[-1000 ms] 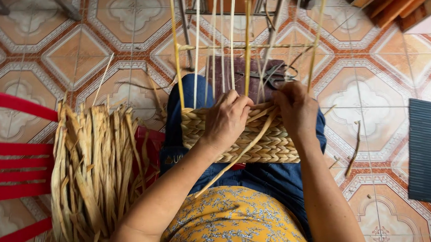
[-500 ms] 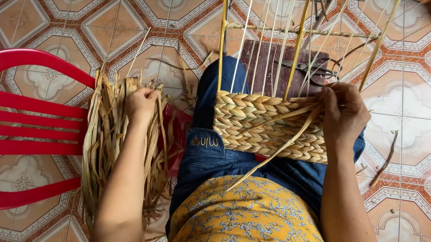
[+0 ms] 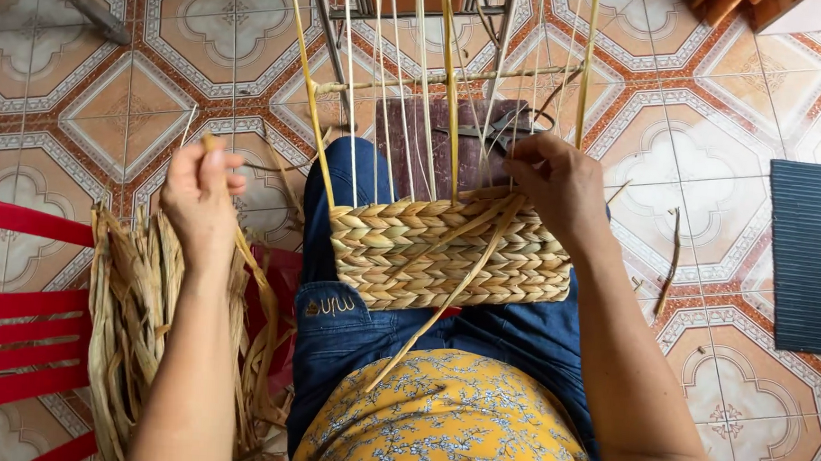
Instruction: Weaving a basket using dried plant fibers on a wooden frame.
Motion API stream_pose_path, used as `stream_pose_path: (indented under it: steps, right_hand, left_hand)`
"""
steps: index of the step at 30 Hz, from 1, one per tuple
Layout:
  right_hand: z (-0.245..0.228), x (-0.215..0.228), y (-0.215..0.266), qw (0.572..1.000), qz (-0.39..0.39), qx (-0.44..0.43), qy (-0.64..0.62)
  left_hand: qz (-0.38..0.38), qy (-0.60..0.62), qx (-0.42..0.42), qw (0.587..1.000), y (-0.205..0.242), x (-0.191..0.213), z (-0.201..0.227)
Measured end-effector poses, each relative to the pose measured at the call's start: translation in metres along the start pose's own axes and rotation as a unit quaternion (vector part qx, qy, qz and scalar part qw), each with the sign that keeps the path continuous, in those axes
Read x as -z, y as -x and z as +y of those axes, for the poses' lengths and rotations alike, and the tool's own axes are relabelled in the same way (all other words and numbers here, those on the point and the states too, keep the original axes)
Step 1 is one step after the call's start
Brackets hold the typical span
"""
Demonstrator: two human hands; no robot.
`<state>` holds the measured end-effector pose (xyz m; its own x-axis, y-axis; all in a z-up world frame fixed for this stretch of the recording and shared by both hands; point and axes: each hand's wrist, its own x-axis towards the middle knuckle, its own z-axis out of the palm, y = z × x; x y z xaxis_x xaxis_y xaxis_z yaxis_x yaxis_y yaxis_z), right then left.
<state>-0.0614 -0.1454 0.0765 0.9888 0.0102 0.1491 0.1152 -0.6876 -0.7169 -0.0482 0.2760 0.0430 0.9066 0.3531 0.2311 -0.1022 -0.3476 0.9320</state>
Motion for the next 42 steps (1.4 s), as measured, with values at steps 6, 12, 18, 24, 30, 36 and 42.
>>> stream_pose_path:
  steps: [6,12,18,24,30,36,42]
  right_hand:
    - [0.012,-0.005,0.022,0.996,0.07,-0.043,-0.039]
    - [0.022,-0.002,0.055,0.959,0.116,-0.071,-0.249]
    - [0.02,-0.003,0.075,0.951,0.116,-0.072,-0.279]
    - [0.011,0.007,0.075,0.977,0.103,0.01,-0.184]
    - [-0.003,0.014,0.022,0.999,0.029,0.009,-0.01]
    - [0.015,0.0,-0.013,0.999,-0.013,-0.004,0.05]
    - [-0.009,0.018,0.015,0.987,0.036,-0.096,-0.122]
  left_hand:
    - [-0.228,0.044,-0.235,0.944,0.068,-0.121,0.131]
    - [-0.271,-0.061,-0.18,0.944,0.095,-0.214,0.105]
    - [-0.302,-0.139,-0.139,0.933,0.09,-0.216,0.117]
    - [-0.323,-0.176,-0.159,0.916,0.094,-0.231,0.107]
    - [-0.311,-0.213,-0.245,0.893,0.09,-0.224,0.097]
    - [-0.377,-0.238,-0.248,0.86,0.102,-0.196,0.115]
    - [-0.412,-0.338,-0.215,0.819,0.085,-0.2,0.123]
